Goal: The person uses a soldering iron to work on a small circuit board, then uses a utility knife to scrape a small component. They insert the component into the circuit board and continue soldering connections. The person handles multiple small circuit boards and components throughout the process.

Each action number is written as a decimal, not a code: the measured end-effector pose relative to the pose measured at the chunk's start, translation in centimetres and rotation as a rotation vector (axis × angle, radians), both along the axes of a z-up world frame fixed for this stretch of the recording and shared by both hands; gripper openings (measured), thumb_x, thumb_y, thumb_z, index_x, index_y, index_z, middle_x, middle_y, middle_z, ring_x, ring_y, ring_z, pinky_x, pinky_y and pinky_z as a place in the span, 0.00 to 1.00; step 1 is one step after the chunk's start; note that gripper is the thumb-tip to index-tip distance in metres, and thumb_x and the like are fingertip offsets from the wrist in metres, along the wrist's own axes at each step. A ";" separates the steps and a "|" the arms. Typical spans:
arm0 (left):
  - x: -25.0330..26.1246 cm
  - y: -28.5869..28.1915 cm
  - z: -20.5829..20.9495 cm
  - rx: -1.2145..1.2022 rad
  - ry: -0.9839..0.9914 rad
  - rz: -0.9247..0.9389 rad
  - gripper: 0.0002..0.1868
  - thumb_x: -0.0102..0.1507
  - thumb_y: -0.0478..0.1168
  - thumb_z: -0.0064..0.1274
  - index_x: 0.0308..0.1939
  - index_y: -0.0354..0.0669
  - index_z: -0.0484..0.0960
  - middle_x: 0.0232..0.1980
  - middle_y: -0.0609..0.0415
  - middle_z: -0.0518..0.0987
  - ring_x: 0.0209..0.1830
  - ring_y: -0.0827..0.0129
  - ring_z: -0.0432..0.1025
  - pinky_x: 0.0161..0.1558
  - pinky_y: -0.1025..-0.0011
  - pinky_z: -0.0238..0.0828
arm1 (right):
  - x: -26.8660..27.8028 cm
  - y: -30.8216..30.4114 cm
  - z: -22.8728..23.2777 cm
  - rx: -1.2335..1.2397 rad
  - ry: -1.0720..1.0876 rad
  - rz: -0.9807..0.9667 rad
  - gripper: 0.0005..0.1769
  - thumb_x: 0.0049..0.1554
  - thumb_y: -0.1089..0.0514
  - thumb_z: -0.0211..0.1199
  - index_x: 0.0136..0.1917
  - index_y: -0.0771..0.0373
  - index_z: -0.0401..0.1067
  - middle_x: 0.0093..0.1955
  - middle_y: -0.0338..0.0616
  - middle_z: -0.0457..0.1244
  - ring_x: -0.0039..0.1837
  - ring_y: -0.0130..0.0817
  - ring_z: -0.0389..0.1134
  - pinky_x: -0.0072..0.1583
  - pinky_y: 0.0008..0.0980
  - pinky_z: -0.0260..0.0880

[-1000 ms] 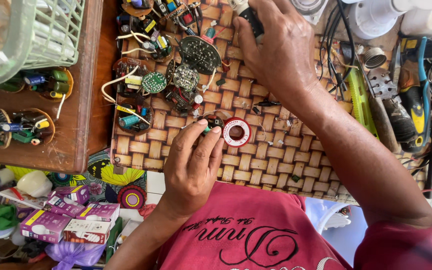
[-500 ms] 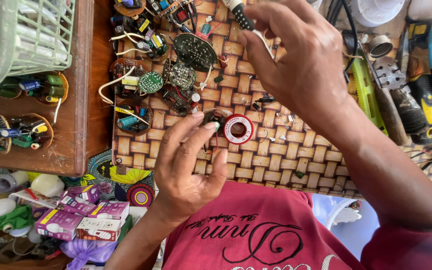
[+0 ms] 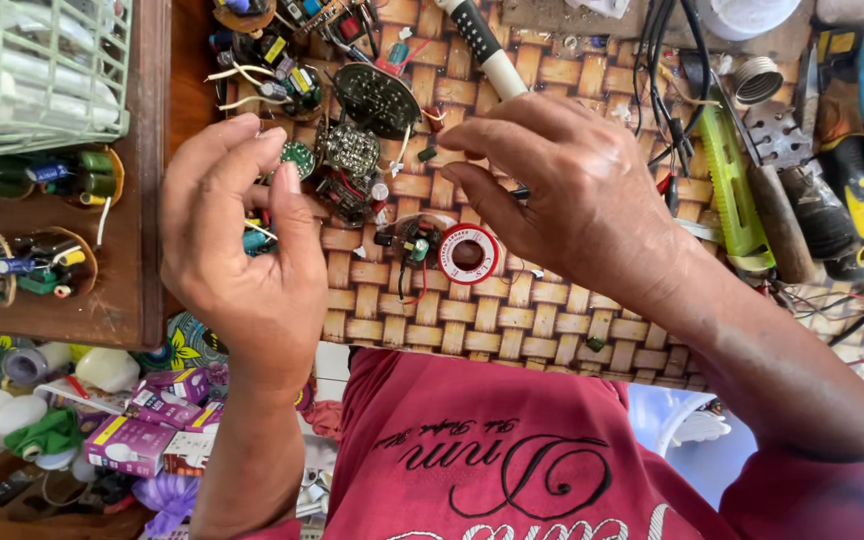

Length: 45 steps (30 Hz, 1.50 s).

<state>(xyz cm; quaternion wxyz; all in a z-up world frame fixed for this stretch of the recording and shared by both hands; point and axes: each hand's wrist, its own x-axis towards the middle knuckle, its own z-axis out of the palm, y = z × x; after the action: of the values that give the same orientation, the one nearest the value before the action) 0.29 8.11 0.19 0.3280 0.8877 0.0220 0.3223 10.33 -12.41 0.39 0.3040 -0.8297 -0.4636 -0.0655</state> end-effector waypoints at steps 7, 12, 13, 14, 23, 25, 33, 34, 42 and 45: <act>-1.2 1.0 1.0 0.024 0.056 -0.017 0.07 0.72 0.27 0.46 0.50 0.29 0.79 0.54 0.37 0.76 0.54 0.47 0.74 0.52 0.58 0.76 | -0.1 0.5 1.3 0.027 -0.005 0.047 0.07 0.64 0.65 0.66 0.56 0.66 0.77 0.50 0.48 0.69 0.50 0.43 0.71 0.51 0.40 0.71; -1.0 1.1 1.3 -0.017 0.091 -0.093 0.07 0.68 0.23 0.52 0.49 0.31 0.79 0.55 0.40 0.76 0.54 0.49 0.75 0.59 0.56 0.74 | -0.3 0.8 2.0 -0.012 -0.010 0.038 0.05 0.64 0.63 0.66 0.53 0.65 0.77 0.48 0.47 0.68 0.48 0.40 0.70 0.48 0.38 0.70; -0.5 0.9 1.0 -0.017 0.085 -0.092 0.07 0.68 0.23 0.52 0.49 0.31 0.79 0.55 0.40 0.76 0.54 0.49 0.75 0.59 0.56 0.74 | 0.0 0.8 2.0 -0.012 -0.016 0.040 0.05 0.64 0.63 0.66 0.53 0.65 0.77 0.48 0.47 0.68 0.48 0.40 0.70 0.48 0.38 0.70; 0.0 0.6 0.6 0.048 0.101 -0.115 0.06 0.68 0.25 0.53 0.48 0.30 0.80 0.54 0.41 0.75 0.51 0.51 0.73 0.56 0.57 0.74 | 0.2 0.7 1.9 0.005 -0.002 0.018 0.05 0.63 0.65 0.66 0.52 0.67 0.77 0.47 0.49 0.69 0.47 0.41 0.70 0.48 0.38 0.70; 1.6 -0.2 -0.7 0.295 0.225 -0.127 0.12 0.65 0.28 0.61 0.51 0.34 0.79 0.57 0.42 0.74 0.54 0.50 0.69 0.56 0.54 0.68 | 0.0 -1.9 2.2 -0.127 0.050 -0.053 0.04 0.63 0.62 0.65 0.51 0.63 0.78 0.47 0.46 0.70 0.46 0.38 0.70 0.46 0.37 0.71; 1.6 -0.2 -0.7 0.341 0.258 -0.114 0.12 0.64 0.29 0.61 0.51 0.35 0.79 0.57 0.43 0.75 0.54 0.50 0.68 0.55 0.54 0.67 | -0.3 -2.2 2.4 -0.126 0.087 -0.017 0.04 0.62 0.62 0.66 0.49 0.65 0.79 0.45 0.47 0.70 0.44 0.36 0.70 0.45 0.36 0.72; 1.9 -0.2 -0.3 0.424 0.326 -0.093 0.12 0.64 0.34 0.59 0.51 0.40 0.79 0.57 0.46 0.75 0.53 0.52 0.68 0.52 0.55 0.65 | -1.9 -1.1 0.7 -0.315 0.084 0.171 0.31 0.55 0.36 0.64 0.60 0.60 0.71 0.57 0.47 0.65 0.57 0.46 0.66 0.55 0.44 0.67; 1.9 -0.1 -0.3 0.424 0.327 -0.094 0.12 0.64 0.34 0.59 0.51 0.40 0.79 0.57 0.46 0.75 0.53 0.52 0.68 0.52 0.55 0.65 | -1.9 -1.0 0.5 -0.315 0.086 0.170 0.31 0.55 0.36 0.64 0.60 0.60 0.71 0.57 0.47 0.65 0.57 0.46 0.66 0.55 0.44 0.67; 2.1 0.2 -0.6 0.329 0.271 -0.135 0.11 0.65 0.29 0.60 0.51 0.35 0.78 0.54 0.44 0.75 0.51 0.52 0.68 0.55 0.57 0.67 | -1.1 -1.9 1.0 -0.310 0.040 0.097 0.24 0.58 0.46 0.66 0.59 0.65 0.71 0.51 0.49 0.67 0.51 0.47 0.68 0.53 0.42 0.68; 2.1 0.4 -0.5 0.326 0.274 -0.152 0.14 0.63 0.28 0.61 0.51 0.34 0.77 0.54 0.44 0.75 0.52 0.51 0.68 0.56 0.57 0.67 | -1.1 -2.1 0.3 -0.315 0.047 0.120 0.26 0.57 0.41 0.65 0.59 0.62 0.71 0.52 0.46 0.67 0.51 0.44 0.68 0.51 0.40 0.67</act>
<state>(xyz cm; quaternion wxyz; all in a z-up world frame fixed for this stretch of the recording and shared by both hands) 2.42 8.53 -0.32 0.1974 0.9636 -0.0531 0.1722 9.21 -14.49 0.64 0.1843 -0.8391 -0.5097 0.0455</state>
